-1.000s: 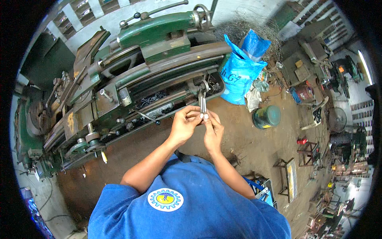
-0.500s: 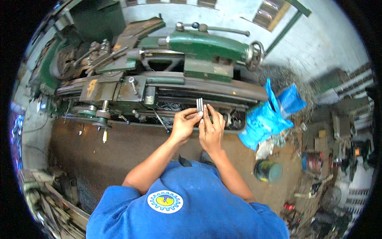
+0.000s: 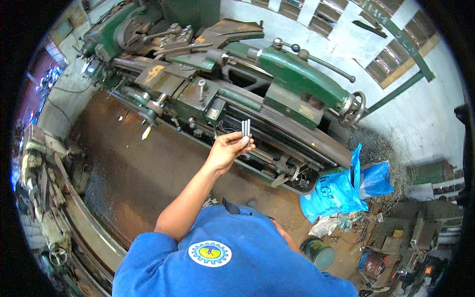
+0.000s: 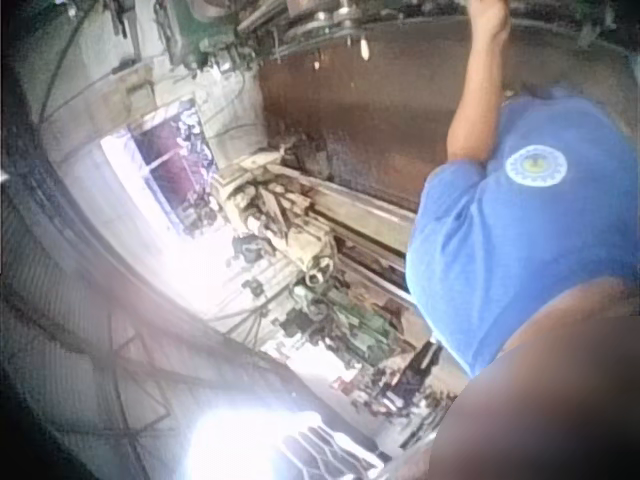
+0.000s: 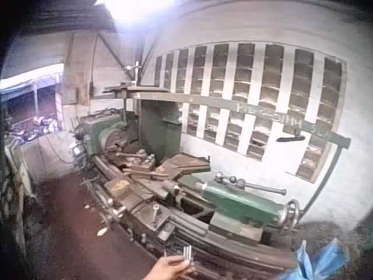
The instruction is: The person operates a metal lathe, using a file to smooth a rotating cylindrical workpiece. They then remove the workpiece, place the file on the machine, and handle several small metal rods.
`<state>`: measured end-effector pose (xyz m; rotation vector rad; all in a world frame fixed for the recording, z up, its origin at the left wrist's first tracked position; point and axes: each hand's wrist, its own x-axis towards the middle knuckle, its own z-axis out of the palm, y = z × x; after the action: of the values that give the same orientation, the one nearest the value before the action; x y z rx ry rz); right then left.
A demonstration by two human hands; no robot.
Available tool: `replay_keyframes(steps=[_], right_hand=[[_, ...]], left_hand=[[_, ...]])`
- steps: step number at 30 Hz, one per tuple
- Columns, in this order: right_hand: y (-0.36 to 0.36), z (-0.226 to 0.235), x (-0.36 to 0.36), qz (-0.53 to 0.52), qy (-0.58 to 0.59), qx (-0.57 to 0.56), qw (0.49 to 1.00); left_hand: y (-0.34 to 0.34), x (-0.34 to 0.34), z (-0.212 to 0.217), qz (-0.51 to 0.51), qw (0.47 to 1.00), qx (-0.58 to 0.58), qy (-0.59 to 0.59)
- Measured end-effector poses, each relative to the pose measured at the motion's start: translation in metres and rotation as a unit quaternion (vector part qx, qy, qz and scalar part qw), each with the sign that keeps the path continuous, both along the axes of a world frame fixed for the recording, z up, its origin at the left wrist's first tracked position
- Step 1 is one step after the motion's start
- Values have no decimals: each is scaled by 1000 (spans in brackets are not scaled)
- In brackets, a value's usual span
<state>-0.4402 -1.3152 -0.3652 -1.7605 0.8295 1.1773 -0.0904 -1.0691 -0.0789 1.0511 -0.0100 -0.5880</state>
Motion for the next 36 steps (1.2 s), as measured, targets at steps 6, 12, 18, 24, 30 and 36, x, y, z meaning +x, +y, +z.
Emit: replay_keyframes(steps=[6, 12, 18, 24, 30, 36], right_hand=[[-6, -11, -11, -23, -3, -2, 1000], [16, 63, 69, -16, -55, 0, 998], [81, 224, 254, -272, -474, 462, 698], [191, 240, 307, -341, -302, 346, 821], [175, 167, 308, -411, -263, 366, 792], [124, 113, 288, -189, -184, 99, 959]], left_hand=[[19, 12, 18, -3, 999, -29, -23], [35, 17, 36, 11, 999, -17, -29], [49, 3, 21, -91, 972, 114, -185], [82, -25, -48, -97, 964, 246, -31], [212, -99, -159, -107, 888, 442, 65], [244, -259, -256, 2, 834, 434, 340]])
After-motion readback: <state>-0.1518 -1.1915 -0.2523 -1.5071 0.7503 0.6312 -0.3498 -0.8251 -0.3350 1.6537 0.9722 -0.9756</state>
